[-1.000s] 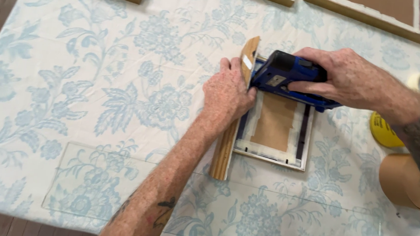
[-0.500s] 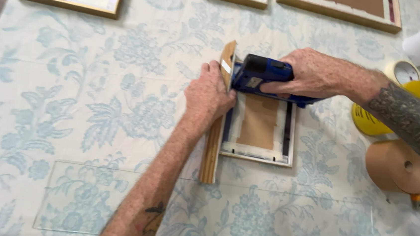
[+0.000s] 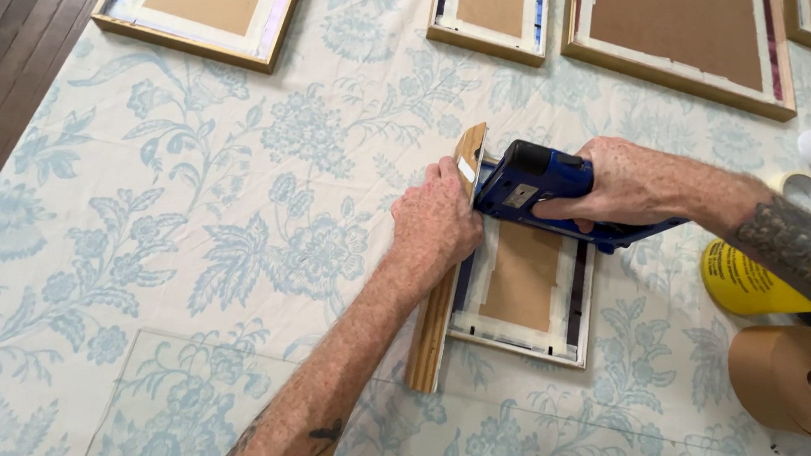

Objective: Securing wooden strips to a picture frame using a manual staple gun

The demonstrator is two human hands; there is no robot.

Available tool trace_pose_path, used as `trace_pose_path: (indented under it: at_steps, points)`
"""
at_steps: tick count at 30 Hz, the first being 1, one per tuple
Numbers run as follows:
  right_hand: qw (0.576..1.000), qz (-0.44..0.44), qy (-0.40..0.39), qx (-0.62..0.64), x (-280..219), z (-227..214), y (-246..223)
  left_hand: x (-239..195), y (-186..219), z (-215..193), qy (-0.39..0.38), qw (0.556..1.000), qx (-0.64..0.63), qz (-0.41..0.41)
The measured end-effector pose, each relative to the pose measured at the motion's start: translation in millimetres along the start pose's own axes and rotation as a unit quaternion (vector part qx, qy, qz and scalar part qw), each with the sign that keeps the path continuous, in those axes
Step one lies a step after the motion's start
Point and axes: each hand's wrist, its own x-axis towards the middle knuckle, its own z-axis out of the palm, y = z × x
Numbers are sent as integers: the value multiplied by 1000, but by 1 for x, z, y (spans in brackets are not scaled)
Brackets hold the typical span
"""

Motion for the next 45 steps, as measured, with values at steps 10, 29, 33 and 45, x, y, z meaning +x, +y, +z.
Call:
trace_pose_path:
  at_steps: [10, 29, 33, 45]
  points:
    - [999, 7, 36, -10, 5, 5, 6, 4, 1, 1, -54, 998, 36, -4]
    - [996, -3, 81, -48, -19, 10, 15, -7, 0, 6, -25, 999, 28, -17]
    - [996, 27, 57, -68, -77, 12, 4, -58, 11, -34, -38, 999, -3, -2]
    - [996, 6, 44, -71, -98, 53, -3, -59, -12, 1, 21, 999, 25, 28]
